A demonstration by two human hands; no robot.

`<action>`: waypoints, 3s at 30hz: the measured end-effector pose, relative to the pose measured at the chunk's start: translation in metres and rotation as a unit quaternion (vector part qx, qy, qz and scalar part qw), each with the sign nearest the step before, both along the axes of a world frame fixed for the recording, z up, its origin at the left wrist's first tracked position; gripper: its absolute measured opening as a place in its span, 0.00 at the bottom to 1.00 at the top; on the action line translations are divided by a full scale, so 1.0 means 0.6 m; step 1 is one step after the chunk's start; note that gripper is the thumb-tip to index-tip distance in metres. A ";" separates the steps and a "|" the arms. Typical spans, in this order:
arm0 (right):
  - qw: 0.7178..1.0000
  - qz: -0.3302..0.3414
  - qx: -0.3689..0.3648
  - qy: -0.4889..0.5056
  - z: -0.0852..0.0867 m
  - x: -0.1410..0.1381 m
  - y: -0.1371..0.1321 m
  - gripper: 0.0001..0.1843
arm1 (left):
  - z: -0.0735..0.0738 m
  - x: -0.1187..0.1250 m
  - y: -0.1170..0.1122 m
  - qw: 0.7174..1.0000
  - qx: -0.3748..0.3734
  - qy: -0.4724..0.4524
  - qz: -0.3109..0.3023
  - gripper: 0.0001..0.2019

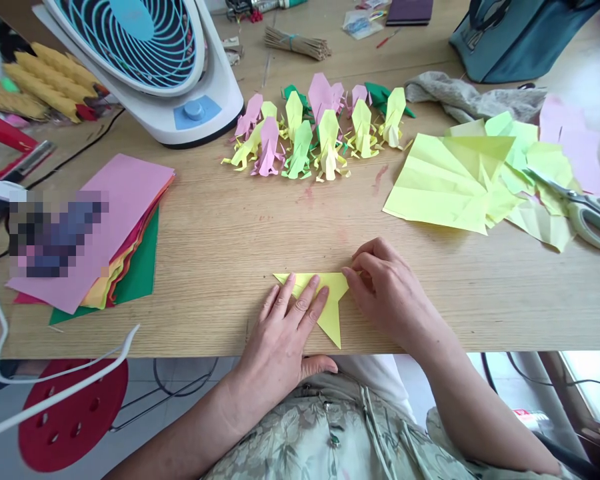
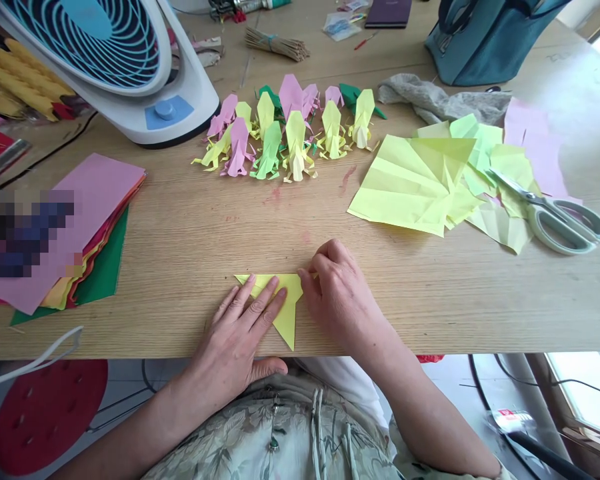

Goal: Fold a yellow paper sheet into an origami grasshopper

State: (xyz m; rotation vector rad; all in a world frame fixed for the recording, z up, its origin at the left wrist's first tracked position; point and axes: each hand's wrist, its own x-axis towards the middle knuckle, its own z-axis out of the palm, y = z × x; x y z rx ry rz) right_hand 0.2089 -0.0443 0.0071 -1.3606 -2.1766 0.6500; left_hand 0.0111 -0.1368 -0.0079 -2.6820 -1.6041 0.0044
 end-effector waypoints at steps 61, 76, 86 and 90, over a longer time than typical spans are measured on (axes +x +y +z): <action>0.970 0.068 0.107 -0.206 -0.026 0.017 -0.089 0.29 | -0.001 0.015 -0.004 1.000 -0.002 0.022 0.016 0.56; 0.958 -0.028 0.121 -0.259 -0.018 0.012 -0.102 0.35 | -0.006 0.014 -0.003 1.000 0.006 -0.009 0.024 0.59; 0.971 0.079 0.059 -0.217 -0.015 -0.020 -0.083 0.31 | -0.002 0.017 -0.003 0.999 -0.021 -0.039 0.030 0.36; 0.965 0.023 0.090 -0.245 -0.024 -0.006 -0.092 0.31 | -0.005 0.015 -0.004 1.000 -0.010 -0.019 0.021 0.50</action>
